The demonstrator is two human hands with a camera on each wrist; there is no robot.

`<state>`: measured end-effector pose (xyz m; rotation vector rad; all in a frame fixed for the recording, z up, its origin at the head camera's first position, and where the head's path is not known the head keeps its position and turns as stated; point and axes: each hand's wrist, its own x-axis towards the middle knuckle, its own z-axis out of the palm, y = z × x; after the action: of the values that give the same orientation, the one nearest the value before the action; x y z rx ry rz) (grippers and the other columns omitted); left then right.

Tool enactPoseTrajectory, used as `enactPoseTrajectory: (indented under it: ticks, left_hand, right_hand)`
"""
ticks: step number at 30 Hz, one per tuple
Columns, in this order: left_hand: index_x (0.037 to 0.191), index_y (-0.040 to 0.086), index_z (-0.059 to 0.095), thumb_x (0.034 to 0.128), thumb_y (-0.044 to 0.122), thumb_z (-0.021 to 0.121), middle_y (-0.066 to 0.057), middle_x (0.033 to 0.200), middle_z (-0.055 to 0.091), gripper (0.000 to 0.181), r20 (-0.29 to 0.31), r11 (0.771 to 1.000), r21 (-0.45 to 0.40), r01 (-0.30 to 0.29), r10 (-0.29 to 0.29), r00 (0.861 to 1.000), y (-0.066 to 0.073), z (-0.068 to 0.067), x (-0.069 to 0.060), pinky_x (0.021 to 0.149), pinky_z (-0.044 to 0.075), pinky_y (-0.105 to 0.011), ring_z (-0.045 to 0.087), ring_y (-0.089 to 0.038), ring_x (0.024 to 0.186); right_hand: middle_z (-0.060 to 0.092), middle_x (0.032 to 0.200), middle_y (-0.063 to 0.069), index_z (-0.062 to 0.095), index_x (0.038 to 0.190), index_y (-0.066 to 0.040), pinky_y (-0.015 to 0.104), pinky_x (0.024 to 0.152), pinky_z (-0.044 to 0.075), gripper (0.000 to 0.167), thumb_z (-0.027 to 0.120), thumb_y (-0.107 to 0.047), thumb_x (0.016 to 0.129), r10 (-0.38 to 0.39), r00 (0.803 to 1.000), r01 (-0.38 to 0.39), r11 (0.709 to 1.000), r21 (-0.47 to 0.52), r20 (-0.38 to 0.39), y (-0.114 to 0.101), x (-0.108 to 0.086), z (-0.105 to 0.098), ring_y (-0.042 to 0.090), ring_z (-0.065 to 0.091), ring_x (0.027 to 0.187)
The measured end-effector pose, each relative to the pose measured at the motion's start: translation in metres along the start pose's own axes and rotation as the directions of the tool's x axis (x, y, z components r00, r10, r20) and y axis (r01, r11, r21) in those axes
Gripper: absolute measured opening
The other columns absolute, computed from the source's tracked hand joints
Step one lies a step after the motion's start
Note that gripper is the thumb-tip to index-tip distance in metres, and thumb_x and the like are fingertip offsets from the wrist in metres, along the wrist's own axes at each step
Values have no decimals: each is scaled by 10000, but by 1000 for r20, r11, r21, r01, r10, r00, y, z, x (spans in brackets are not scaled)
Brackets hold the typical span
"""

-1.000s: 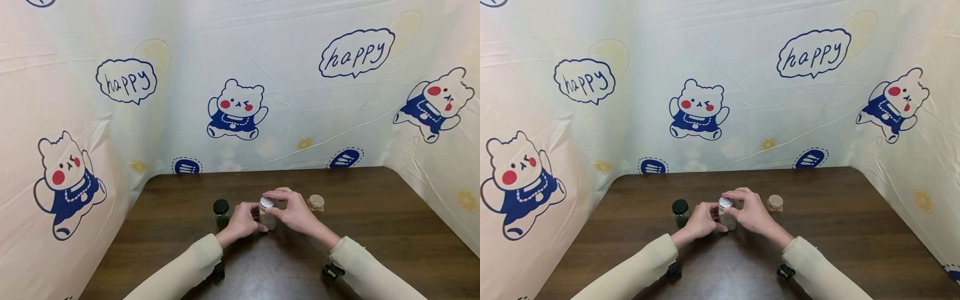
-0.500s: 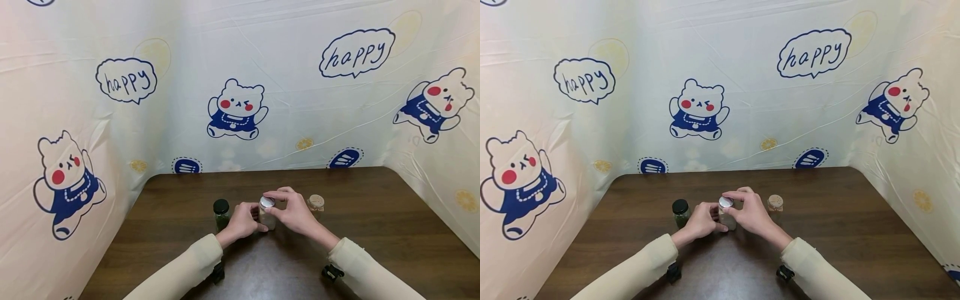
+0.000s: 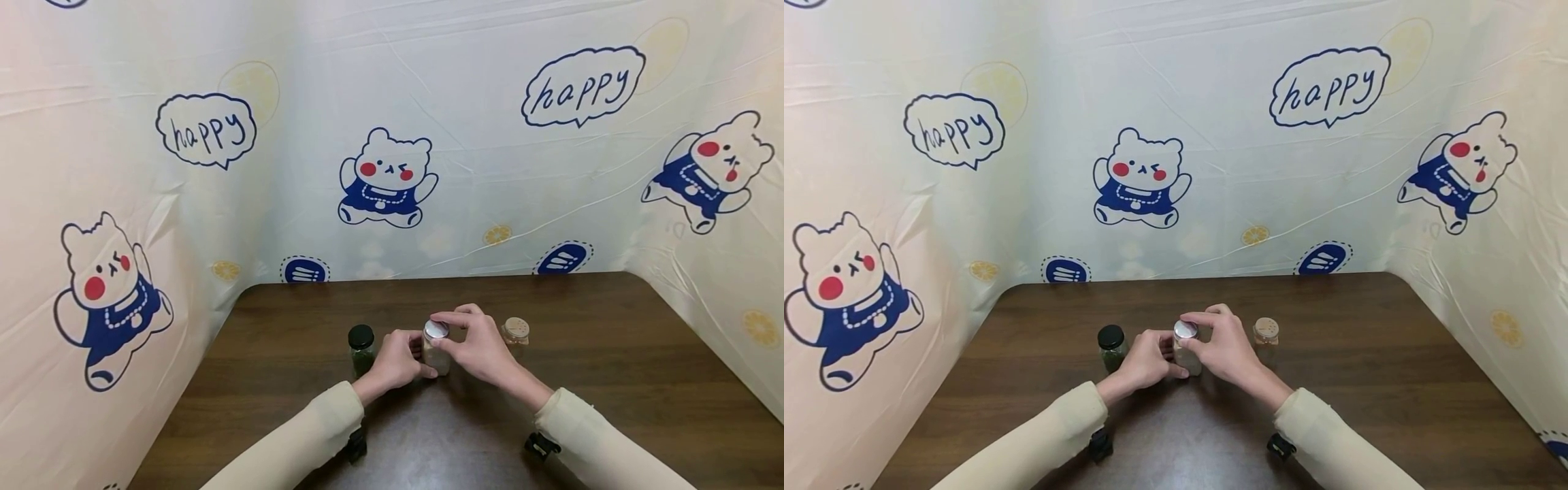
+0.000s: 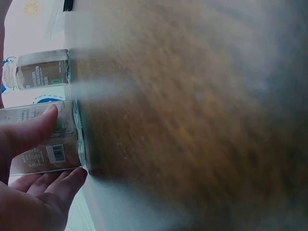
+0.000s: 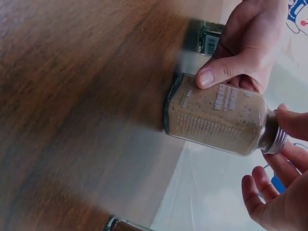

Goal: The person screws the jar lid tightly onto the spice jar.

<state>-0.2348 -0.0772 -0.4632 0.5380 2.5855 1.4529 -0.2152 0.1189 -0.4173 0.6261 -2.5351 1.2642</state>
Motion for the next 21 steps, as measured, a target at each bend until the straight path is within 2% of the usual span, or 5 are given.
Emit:
enactPoseTrajectory:
  ticks: [10, 16, 21]
  left_hand:
    - [1217, 69, 756, 748, 21, 959, -54, 1134, 766, 513, 1, 1000, 0, -8, 8, 1000, 0, 0, 0, 895, 615, -399, 737, -202, 1033]
    - [1214, 91, 760, 744, 21, 963, -35, 1128, 765, 517, 0, 1000, 10, -20, 20, 1000, -2, 0, 1, 892, 613, -369, 738, -200, 1050]
    - [1220, 87, 758, 747, 18, 960, -37, 1143, 763, 519, 1, 1000, 1, -18, 18, 1000, -3, 0, 1, 898, 612, -371, 737, -204, 1059]
  right_hand:
    - [644, 1126, 74, 815, 1189, -132, 536, 904, 558, 373, 917, -106, 832, 5, 1000, -5, 1000, -6, -12, -1, -1, 1, 248, 617, 1061]
    - [706, 1183, 49, 778, 1248, -91, 535, 960, 559, 386, 882, -107, 877, -31, 999, 31, 1000, 4, 23, 0, -1, 0, 253, 641, 1147]
    - [714, 1255, 56, 757, 1282, -99, 516, 965, 566, 440, 888, -81, 863, -79, 996, 79, 997, 9, 40, 0, -3, -2, 254, 657, 1186]
